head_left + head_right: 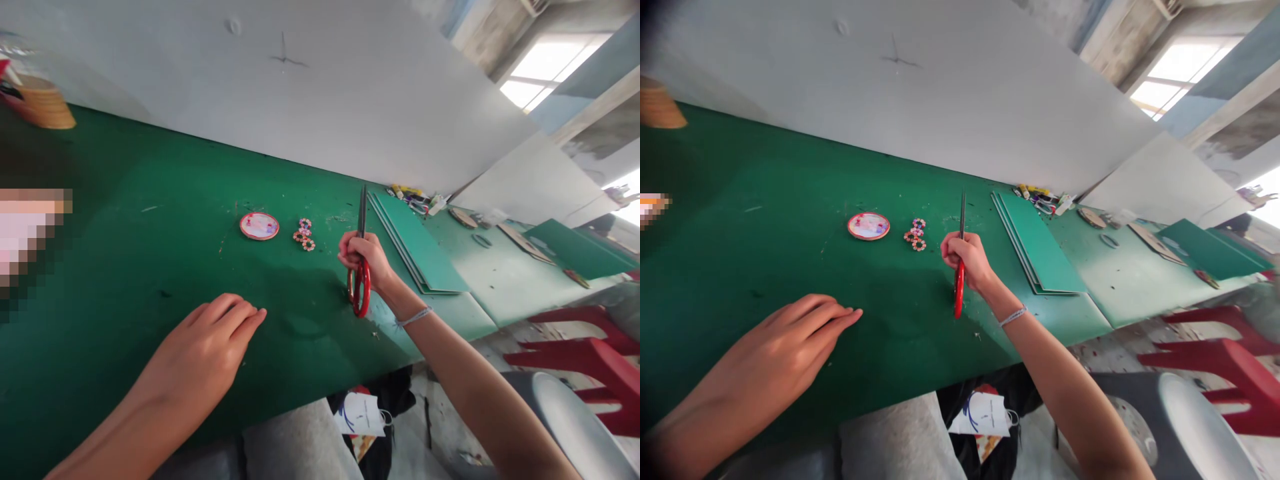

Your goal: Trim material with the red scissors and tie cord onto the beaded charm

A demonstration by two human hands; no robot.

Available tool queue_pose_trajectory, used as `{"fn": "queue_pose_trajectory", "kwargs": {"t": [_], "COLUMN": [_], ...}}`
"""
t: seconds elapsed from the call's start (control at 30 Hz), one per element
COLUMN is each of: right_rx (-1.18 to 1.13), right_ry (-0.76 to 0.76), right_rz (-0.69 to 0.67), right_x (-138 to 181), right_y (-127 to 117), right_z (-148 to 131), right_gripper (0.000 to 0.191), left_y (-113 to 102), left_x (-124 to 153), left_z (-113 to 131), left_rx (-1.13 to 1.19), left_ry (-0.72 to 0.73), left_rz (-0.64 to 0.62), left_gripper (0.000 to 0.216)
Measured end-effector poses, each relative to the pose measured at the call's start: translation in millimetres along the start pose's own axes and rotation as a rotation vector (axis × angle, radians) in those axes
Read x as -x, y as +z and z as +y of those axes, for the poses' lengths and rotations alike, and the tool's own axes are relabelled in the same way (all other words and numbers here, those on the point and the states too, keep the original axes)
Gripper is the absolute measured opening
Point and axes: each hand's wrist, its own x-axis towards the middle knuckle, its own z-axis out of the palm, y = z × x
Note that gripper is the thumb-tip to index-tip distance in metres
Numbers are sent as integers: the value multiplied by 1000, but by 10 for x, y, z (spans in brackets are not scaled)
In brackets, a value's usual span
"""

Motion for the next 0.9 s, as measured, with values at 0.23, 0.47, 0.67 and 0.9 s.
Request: {"fn": "queue_pose_trajectory", "kwargs": {"t": [0.23,0.47,0.67,0.9], "right_rx": [17,795,1220,1417], "right_ry": [23,108,-42,-302], "right_rz": [22,97,226,132], "right_x": [-2,99,290,400], "right_y": [-258,-764,-769,-566], "right_z": [-23,-158,92,171], "right_gripper": [7,25,28,27], "left_y": [-37,-84,-121,-172], "left_x": [-12,-13,-167,-219], "left_z": [24,50,148,157], "left_rx": [-24,-99,-232,-250], "left_ry": [-11,-36,-48,-75], "left_rz": [21,24,-33,-78], "left_gripper": [54,42,39,33]}}
